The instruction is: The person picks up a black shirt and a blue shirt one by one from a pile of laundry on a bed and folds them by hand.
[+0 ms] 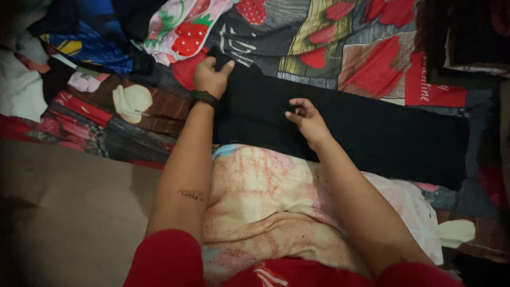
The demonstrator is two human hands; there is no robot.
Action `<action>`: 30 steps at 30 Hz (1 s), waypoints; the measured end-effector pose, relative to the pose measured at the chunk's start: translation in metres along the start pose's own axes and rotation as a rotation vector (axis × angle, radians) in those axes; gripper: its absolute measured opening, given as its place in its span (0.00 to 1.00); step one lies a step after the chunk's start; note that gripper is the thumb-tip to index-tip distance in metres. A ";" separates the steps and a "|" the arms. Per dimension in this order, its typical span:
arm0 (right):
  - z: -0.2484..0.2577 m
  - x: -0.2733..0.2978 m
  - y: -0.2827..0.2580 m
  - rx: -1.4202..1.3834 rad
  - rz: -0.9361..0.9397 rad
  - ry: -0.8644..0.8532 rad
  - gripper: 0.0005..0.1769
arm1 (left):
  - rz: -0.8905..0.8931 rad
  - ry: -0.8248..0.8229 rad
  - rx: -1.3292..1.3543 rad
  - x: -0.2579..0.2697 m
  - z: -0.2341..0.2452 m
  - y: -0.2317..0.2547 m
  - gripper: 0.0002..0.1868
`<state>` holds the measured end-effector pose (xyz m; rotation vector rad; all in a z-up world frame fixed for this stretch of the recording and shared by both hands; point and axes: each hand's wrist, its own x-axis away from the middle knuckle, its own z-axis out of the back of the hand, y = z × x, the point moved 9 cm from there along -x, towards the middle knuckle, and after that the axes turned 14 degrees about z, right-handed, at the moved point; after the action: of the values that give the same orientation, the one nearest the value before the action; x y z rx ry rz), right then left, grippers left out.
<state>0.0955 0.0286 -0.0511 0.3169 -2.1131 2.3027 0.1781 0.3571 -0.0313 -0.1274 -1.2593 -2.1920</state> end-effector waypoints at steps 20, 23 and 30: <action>-0.002 0.000 -0.001 -0.229 -0.189 0.127 0.13 | -0.402 0.077 -0.006 0.031 0.000 0.020 0.22; 0.002 -0.005 -0.019 -0.212 -0.142 0.123 0.09 | -0.400 0.093 -0.240 0.058 -0.009 0.018 0.15; 0.041 -0.024 -0.040 0.053 0.198 0.277 0.07 | -0.428 0.171 -0.048 0.074 0.005 0.014 0.11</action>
<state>0.1304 -0.0047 -0.0119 -0.2100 -2.0298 2.3411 0.1241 0.3223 0.0089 0.3342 -1.2227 -2.5276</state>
